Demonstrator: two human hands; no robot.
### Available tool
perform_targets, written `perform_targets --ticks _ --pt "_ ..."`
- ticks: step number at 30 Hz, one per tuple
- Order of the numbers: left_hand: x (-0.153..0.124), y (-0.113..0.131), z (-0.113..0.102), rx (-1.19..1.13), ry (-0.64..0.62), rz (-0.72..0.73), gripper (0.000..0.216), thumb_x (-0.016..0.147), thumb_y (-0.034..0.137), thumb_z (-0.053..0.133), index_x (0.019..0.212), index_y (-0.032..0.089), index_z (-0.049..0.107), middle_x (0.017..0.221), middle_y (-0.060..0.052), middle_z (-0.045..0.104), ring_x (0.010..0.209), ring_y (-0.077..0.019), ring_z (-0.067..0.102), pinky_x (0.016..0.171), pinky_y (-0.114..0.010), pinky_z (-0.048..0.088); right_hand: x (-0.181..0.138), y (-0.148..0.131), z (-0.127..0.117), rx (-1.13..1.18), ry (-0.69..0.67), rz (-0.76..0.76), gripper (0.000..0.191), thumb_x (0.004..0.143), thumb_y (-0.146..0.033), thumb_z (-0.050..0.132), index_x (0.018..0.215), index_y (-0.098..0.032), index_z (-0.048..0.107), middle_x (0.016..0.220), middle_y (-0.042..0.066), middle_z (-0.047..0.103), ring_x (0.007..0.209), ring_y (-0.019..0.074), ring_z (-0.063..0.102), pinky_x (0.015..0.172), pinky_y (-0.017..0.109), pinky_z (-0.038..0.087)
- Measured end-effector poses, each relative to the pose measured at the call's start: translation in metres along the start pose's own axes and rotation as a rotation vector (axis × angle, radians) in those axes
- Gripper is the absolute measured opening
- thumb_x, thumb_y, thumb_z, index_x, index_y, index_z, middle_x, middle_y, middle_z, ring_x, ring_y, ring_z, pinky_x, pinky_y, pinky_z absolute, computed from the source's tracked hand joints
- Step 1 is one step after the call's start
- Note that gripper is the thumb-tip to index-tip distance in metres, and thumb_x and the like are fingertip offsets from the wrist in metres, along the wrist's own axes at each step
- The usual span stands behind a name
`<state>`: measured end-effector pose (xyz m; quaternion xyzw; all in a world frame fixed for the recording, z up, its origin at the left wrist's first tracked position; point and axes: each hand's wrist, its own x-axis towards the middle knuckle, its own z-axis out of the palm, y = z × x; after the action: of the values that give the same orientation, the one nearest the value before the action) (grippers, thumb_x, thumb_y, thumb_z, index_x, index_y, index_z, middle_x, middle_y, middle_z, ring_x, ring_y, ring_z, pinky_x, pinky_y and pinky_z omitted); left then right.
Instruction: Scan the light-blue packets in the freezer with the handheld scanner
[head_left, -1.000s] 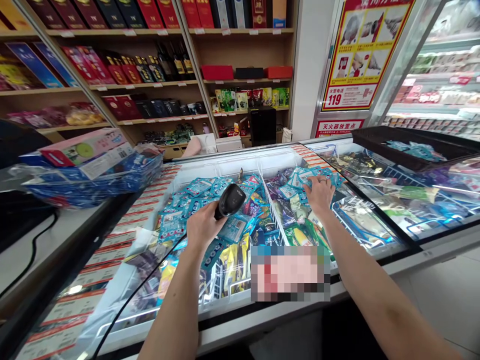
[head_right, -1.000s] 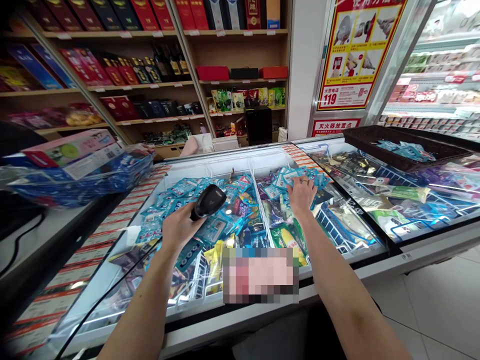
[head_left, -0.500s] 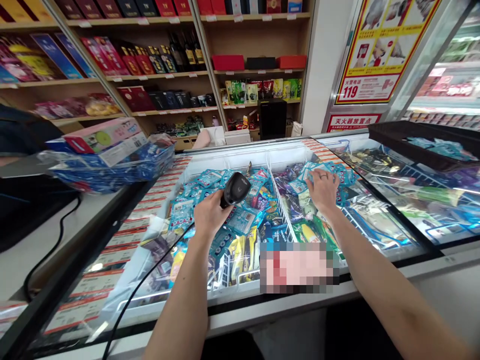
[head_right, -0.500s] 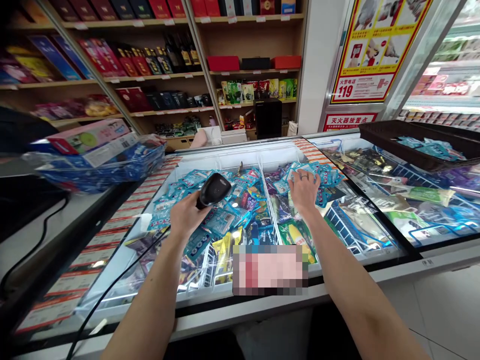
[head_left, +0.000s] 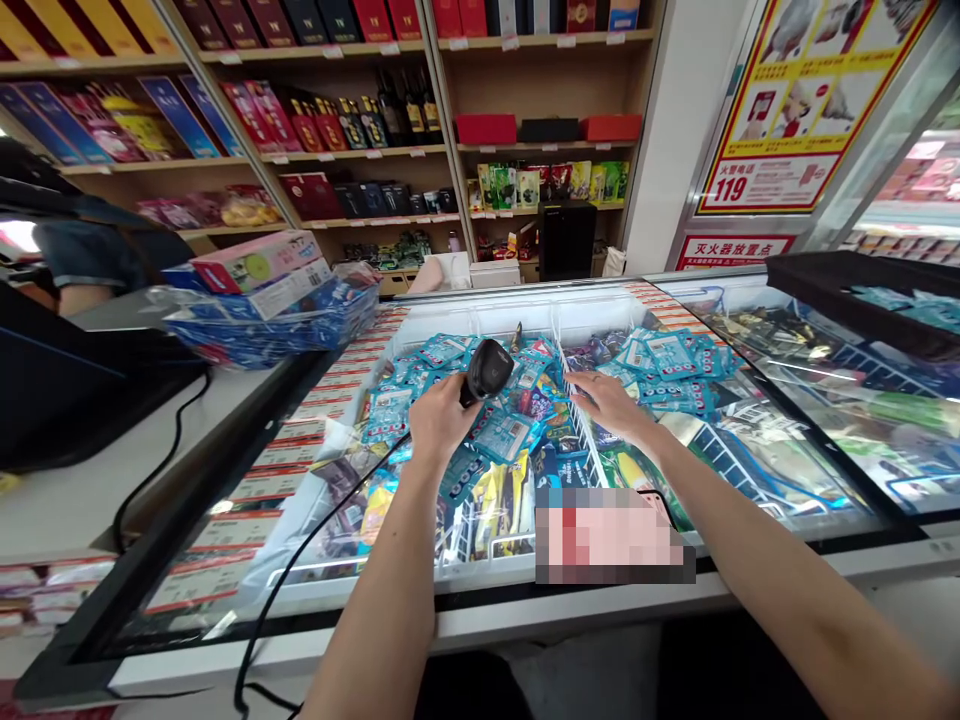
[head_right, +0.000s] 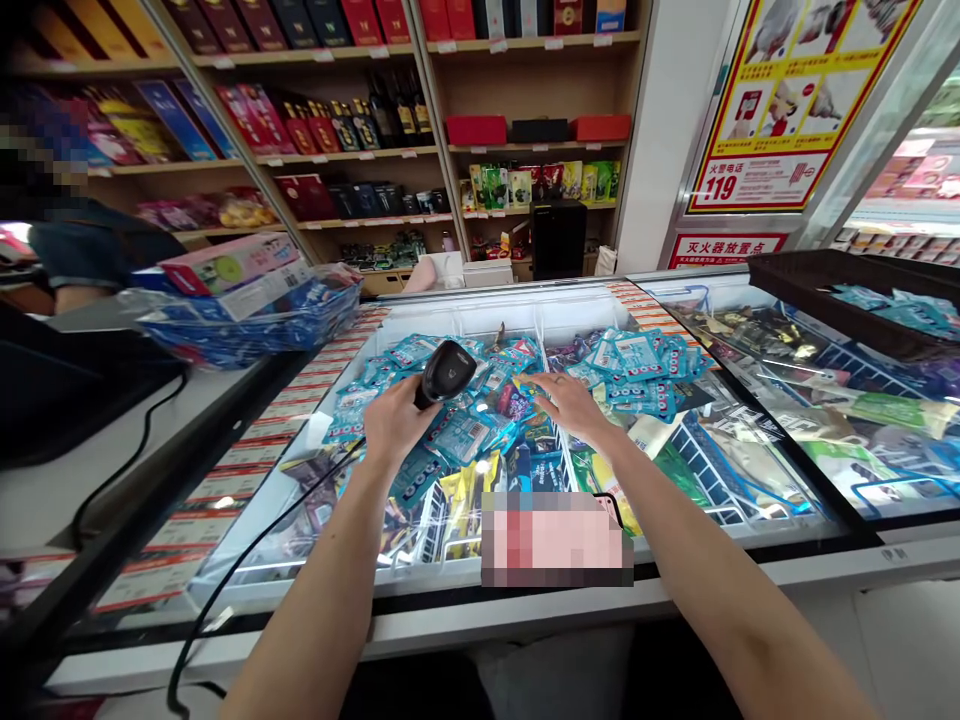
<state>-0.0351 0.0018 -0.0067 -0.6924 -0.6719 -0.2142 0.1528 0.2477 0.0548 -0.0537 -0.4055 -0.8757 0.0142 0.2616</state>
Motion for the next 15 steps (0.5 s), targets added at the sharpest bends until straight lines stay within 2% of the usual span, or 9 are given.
perform_targets --ticks 4,6,10,15 --pt "-0.001 0.002 -0.001 0.022 -0.026 0.037 0.035 0.076 0.042 0.050 0.106 0.024 0.055 0.097 -0.005 0.064 0.087 -0.0224 0.059 0.061 -0.028 0.038 0.023 -0.001 0.012 -0.058 -0.077 -0.084 0.051 0.089 -0.044 0.034 0.137 -0.026 0.030 0.139 0.002 0.036 0.122 0.0214 0.039 0.096 0.038 0.035" --pt "-0.002 0.004 -0.001 0.025 -0.035 0.068 0.036 0.076 0.041 0.050 0.107 0.025 0.054 0.098 -0.004 0.064 0.088 -0.0226 0.059 0.062 -0.028 0.038 0.035 -0.002 0.018 -0.088 -0.119 -0.121 0.052 0.089 -0.046 0.031 0.137 -0.027 0.028 0.141 0.001 0.033 0.126 0.0215 0.034 0.098 0.038 0.033" --pt "-0.003 0.006 -0.002 0.020 -0.048 0.095 0.035 0.076 0.039 0.051 0.107 0.025 0.054 0.097 -0.005 0.064 0.089 -0.0226 0.059 0.063 -0.028 0.038 0.041 -0.006 0.020 -0.157 -0.144 -0.140 0.046 0.090 -0.047 0.031 0.130 -0.027 0.041 0.133 0.001 0.045 0.120 0.0227 0.040 0.097 0.041 0.031" --pt "-0.002 0.010 -0.003 0.015 -0.058 0.077 0.032 0.076 0.038 0.050 0.104 0.024 0.055 0.095 -0.005 0.064 0.088 -0.0224 0.059 0.062 -0.028 0.038 0.019 -0.013 0.004 -0.224 -0.067 -0.084 0.035 0.090 -0.038 0.035 0.108 -0.024 0.061 0.110 0.006 0.061 0.100 0.0226 0.050 0.092 0.041 0.030"
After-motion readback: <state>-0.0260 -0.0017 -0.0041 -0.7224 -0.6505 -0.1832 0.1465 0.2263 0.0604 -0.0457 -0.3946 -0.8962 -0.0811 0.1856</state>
